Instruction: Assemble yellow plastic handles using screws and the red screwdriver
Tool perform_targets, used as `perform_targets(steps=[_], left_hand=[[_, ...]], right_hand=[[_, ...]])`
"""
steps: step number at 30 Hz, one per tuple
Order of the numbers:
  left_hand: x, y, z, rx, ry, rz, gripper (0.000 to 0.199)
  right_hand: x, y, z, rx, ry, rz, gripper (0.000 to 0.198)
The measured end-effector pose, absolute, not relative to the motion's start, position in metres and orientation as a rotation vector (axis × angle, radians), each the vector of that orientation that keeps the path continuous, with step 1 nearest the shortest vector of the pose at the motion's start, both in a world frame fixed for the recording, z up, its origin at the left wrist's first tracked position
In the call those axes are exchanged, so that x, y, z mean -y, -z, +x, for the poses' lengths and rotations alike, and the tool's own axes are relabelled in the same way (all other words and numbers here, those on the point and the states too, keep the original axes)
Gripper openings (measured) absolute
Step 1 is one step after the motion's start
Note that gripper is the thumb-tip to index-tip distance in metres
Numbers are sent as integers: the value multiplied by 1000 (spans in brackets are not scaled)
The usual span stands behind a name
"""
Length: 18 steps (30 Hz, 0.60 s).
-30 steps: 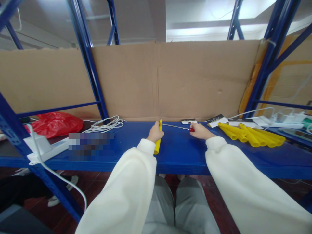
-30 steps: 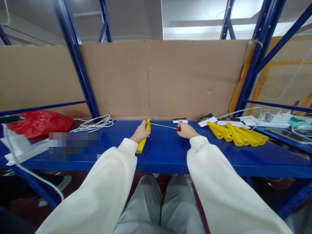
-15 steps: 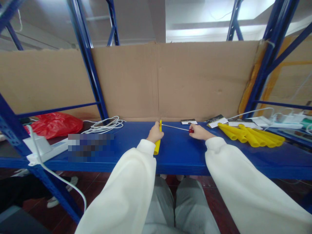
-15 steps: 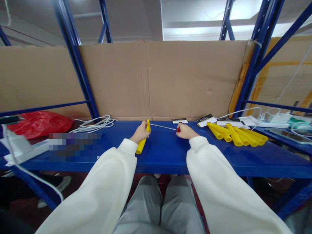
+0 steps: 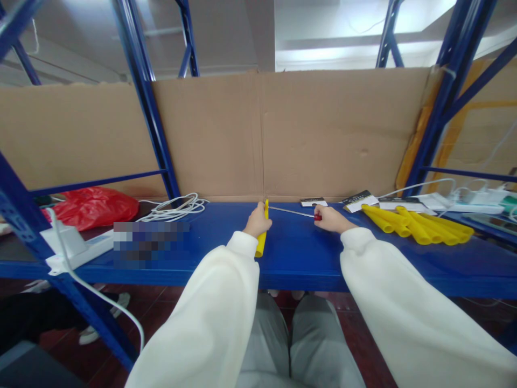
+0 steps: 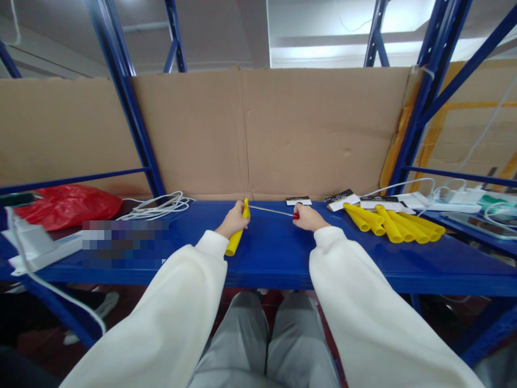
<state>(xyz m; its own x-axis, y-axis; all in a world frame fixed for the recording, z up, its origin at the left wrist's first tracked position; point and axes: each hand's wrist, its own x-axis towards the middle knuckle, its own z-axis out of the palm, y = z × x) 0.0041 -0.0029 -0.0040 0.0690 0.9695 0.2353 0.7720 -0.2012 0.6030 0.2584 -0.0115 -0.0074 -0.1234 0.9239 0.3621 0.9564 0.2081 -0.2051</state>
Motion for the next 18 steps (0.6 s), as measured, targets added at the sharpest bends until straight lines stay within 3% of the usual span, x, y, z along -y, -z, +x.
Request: perform_targets(steps=[18], left_hand=[[0,6,4,-1748,-882,2046,40]], right_hand=[[6,10,267,2220,65,-1810,20]])
